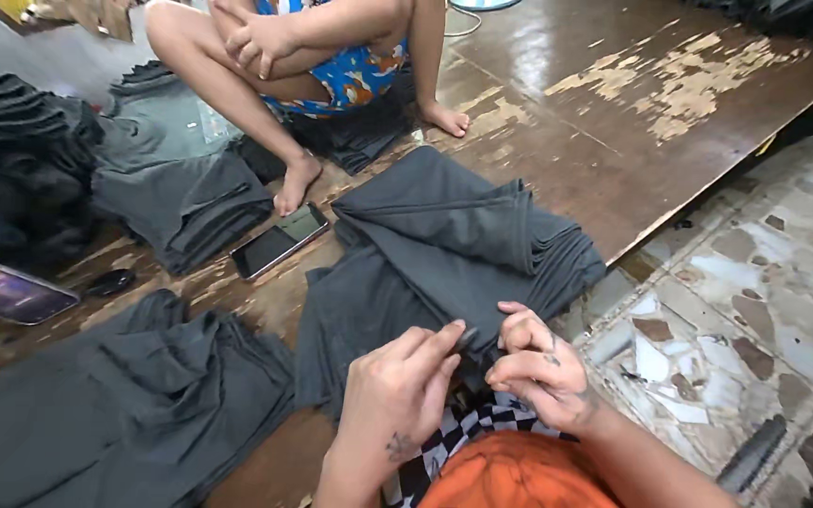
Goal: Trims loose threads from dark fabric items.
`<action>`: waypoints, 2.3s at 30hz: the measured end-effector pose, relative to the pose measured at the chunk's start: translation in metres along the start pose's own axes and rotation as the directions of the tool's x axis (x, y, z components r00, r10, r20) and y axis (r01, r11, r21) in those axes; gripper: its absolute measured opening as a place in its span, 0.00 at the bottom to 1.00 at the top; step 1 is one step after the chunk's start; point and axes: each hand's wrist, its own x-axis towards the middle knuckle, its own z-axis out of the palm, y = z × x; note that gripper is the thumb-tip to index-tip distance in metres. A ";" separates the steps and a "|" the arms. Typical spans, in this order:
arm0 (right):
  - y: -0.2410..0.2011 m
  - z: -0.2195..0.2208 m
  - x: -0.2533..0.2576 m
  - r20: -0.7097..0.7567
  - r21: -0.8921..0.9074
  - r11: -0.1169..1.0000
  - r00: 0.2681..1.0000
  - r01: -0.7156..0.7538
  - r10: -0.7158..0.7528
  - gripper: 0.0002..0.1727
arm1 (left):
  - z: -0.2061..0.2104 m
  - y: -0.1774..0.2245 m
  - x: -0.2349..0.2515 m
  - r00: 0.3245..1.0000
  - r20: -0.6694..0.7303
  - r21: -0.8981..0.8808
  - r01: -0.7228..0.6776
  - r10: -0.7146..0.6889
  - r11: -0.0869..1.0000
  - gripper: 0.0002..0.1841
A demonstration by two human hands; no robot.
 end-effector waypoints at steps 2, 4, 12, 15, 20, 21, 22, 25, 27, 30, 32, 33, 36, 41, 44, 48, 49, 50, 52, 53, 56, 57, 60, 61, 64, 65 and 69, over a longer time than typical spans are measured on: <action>-0.012 -0.001 -0.004 0.083 0.042 0.999 0.996 0.030 -0.033 0.16 | -0.003 0.003 0.009 0.997 -0.048 -0.113 0.054 -0.059 0.992 0.19; -0.028 0.002 -0.013 0.215 0.099 0.991 0.970 0.089 -0.109 0.15 | -0.002 0.008 0.022 0.989 -0.079 -0.314 0.092 -0.123 0.945 0.22; -0.034 -0.022 0.022 0.193 -0.039 0.984 0.967 0.175 -0.165 0.26 | 0.017 0.007 0.057 0.850 0.406 -0.313 0.473 -0.334 0.824 0.14; -0.023 -0.036 0.040 0.026 -0.053 0.979 0.981 0.196 -0.195 0.25 | 0.017 0.009 0.051 0.849 0.403 -0.260 0.465 -0.342 0.847 0.16; -0.006 -0.037 0.040 0.000 -0.067 0.987 0.989 0.148 -0.148 0.32 | 0.021 0.006 0.047 0.864 0.338 -0.347 0.483 -0.374 0.804 0.12; 0.002 -0.033 0.035 -0.021 -0.054 0.991 0.992 0.121 -0.123 0.32 | 0.023 0.005 0.043 0.880 0.314 -0.377 0.459 -0.355 0.804 0.11; 0.007 -0.029 0.029 -0.064 -0.021 0.993 0.991 0.114 -0.115 0.29 | 0.025 0.006 0.040 0.894 0.306 -0.371 0.429 -0.327 0.824 0.12; 0.005 -0.025 0.025 -0.155 0.070 0.984 0.977 0.161 -0.149 0.25 | 0.026 0.008 0.040 0.910 0.311 -0.244 0.355 -0.274 0.902 0.15; 0.003 -0.023 0.027 -0.138 0.076 0.982 0.978 0.170 -0.159 0.29 | 0.025 0.007 0.041 0.893 0.330 -0.255 0.397 -0.306 0.882 0.14; 0.012 -0.023 0.025 -0.038 -0.021 0.998 0.997 0.066 -0.067 0.39 | 0.031 0.005 0.039 0.887 0.166 -0.579 0.441 -0.431 0.686 0.08; 0.013 -0.025 0.027 0.045 -0.172 0.982 0.995 -0.078 0.087 0.42 | 0.037 0.006 0.038 0.835 0.067 -0.847 0.337 -0.547 0.411 0.08; 0.010 -0.025 0.030 0.079 -0.226 0.967 0.987 -0.118 0.138 0.43 | 0.039 0.005 0.037 0.822 0.058 -0.925 0.257 -0.566 0.279 0.10; 0.005 -0.019 0.039 0.120 -0.330 0.935 0.977 -0.129 0.177 0.41 | 0.044 0.002 0.032 0.843 0.085 -0.984 0.154 -0.530 0.086 0.11; 0.011 -0.041 0.029 0.100 -0.172 0.981 0.990 -0.085 0.103 0.14 | 0.043 -0.004 0.032 0.863 0.167 -0.984 0.179 -0.477 -0.022 0.11; 0.009 -0.057 0.024 0.156 -0.084 0.985 0.974 -0.152 0.163 0.19 | 0.045 -0.004 0.032 0.865 0.157 -0.985 0.175 -0.476 -0.008 0.07; 0.000 -0.025 0.038 0.100 -0.331 0.933 0.979 -0.138 0.180 0.25 | 0.049 -0.002 0.030 0.865 0.129 -0.988 0.156 -0.484 0.016 0.05; 0.004 -0.017 0.037 0.065 -0.359 0.929 0.991 -0.087 0.118 0.19 | 0.049 -0.002 0.029 0.870 0.128 -0.986 0.161 -0.477 0.029 0.05; 0.008 -0.014 0.035 0.038 -0.336 0.941 0.997 -0.044 0.060 0.14 | 0.048 -0.003 0.029 0.874 0.135 -0.985 0.170 -0.467 0.033 0.06; 0.012 -0.024 0.029 0.020 -0.185 0.981 0.998 -0.049 0.053 0.13 | 0.046 -0.007 0.029 0.879 0.169 -0.982 0.189 -0.446 0.002 0.08; 0.014 -0.034 0.023 0.033 -0.121 0.990 0.996 -0.076 0.081 0.15 | 0.045 -0.008 0.028 0.882 0.181 -0.980 0.197 -0.435 -0.008 0.08; 0.016 -0.052 0.011 0.130 0.007 0.993 0.985 -0.117 0.115 0.21 | 0.046 -0.007 0.028 0.881 0.192 -0.974 0.224 -0.433 0.024 0.07; 0.014 -0.054 0.011 0.142 0.021 0.991 0.982 -0.131 0.127 0.24 | 0.046 -0.008 0.028 0.875 0.198 -0.972 0.232 -0.442 0.024 0.08; 0.004 -0.047 0.019 0.112 -0.100 0.979 0.976 -0.177 0.188 0.32 | 0.046 -0.009 0.028 0.864 0.220 -0.968 0.250 -0.452 0.006 0.08; 0.001 -0.041 0.024 0.100 -0.176 0.969 0.976 -0.172 0.191 0.34 | 0.046 -0.008 0.028 0.863 0.223 -0.967 0.253 -0.453 0.007 0.08; -0.001 -0.020 0.035 0.098 -0.355 0.931 0.987 -0.087 0.130 0.27 | 0.046 -0.008 0.027 0.865 0.232 -0.965 0.261 -0.446 0.004 0.06; 0.001 -0.017 0.036 0.099 -0.351 0.935 0.990 -0.056 0.096 0.19 | 0.045 -0.009 0.027 0.869 0.235 -0.963 0.268 -0.435 0.013 0.07; 0.012 -0.036 0.022 0.136 0.017 0.993 0.984 -0.115 0.112 0.18 | 0.044 -0.011 0.025 0.895 0.233 -0.964 0.265 -0.380 0.035 0.07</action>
